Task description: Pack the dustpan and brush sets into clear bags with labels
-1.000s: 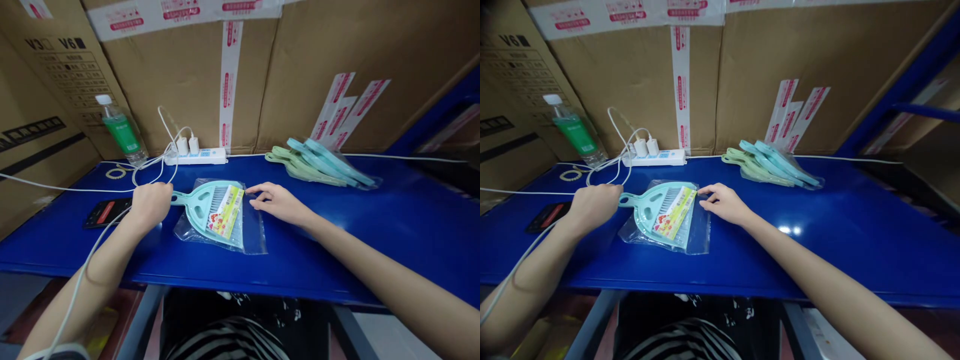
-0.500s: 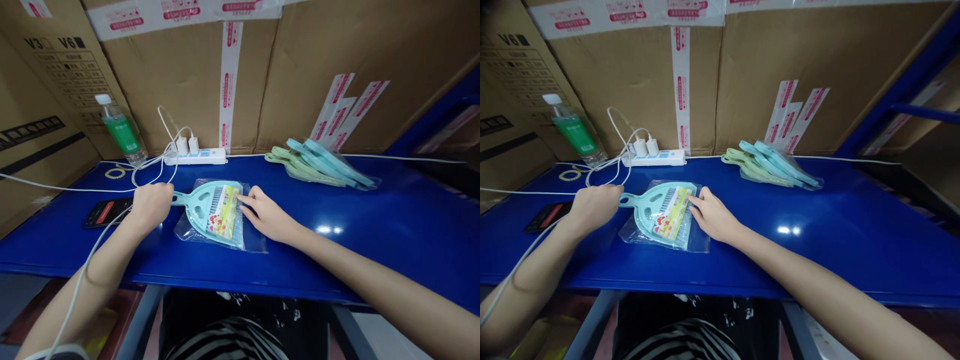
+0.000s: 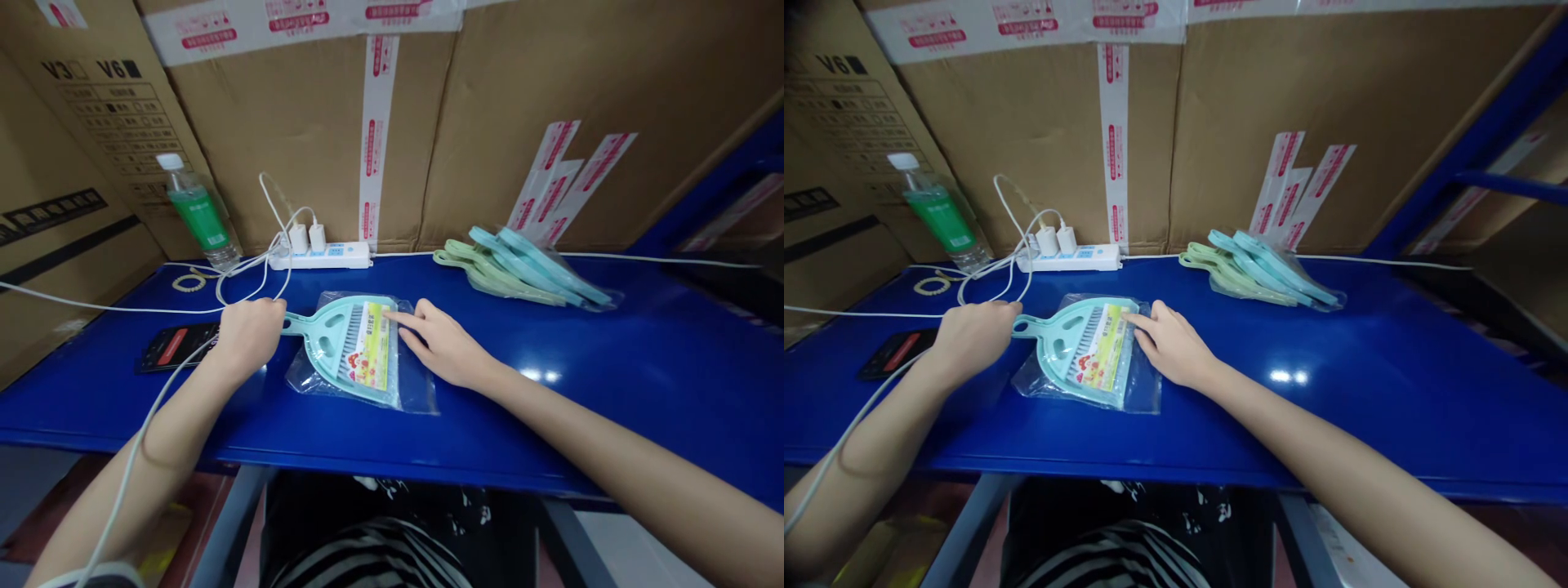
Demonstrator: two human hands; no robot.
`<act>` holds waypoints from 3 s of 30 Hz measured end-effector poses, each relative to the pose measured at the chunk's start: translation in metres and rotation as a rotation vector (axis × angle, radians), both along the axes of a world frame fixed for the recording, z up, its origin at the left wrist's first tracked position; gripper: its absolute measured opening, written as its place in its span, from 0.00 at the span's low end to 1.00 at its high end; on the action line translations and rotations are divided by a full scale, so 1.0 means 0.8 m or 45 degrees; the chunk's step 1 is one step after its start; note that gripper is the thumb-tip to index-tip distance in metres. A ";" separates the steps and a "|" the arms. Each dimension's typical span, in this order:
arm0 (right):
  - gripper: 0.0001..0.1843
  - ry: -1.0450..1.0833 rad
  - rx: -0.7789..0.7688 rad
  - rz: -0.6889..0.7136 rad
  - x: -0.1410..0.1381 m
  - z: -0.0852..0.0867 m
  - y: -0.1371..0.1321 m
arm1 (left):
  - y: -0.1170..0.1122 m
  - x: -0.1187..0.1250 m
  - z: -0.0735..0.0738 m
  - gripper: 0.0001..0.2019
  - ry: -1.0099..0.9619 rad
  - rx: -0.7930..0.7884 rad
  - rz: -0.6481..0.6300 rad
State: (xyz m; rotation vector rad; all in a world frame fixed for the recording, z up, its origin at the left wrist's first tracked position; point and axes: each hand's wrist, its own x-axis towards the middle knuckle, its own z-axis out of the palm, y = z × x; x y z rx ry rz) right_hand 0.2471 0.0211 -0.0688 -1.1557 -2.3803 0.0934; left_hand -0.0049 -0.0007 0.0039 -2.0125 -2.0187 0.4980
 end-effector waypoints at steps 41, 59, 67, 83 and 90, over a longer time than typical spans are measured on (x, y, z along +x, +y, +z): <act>0.19 -0.194 -0.419 -0.034 0.040 0.045 -0.001 | -0.023 0.018 -0.034 0.08 -1.157 -0.534 -1.432; 0.14 -0.098 -0.922 0.044 0.056 0.063 -0.004 | -0.007 0.008 -0.022 0.14 -0.776 -0.061 -1.159; 0.15 -0.130 -0.833 0.114 0.052 0.063 -0.010 | -0.004 0.004 -0.023 0.12 -0.649 -0.015 -1.165; 0.03 -0.235 -0.689 0.321 0.043 0.066 -0.010 | -0.008 0.009 -0.029 0.08 -0.883 -0.315 -1.255; 0.01 -0.291 -0.676 0.322 0.045 0.065 -0.010 | -0.009 0.009 -0.024 0.08 -0.875 -0.392 -1.190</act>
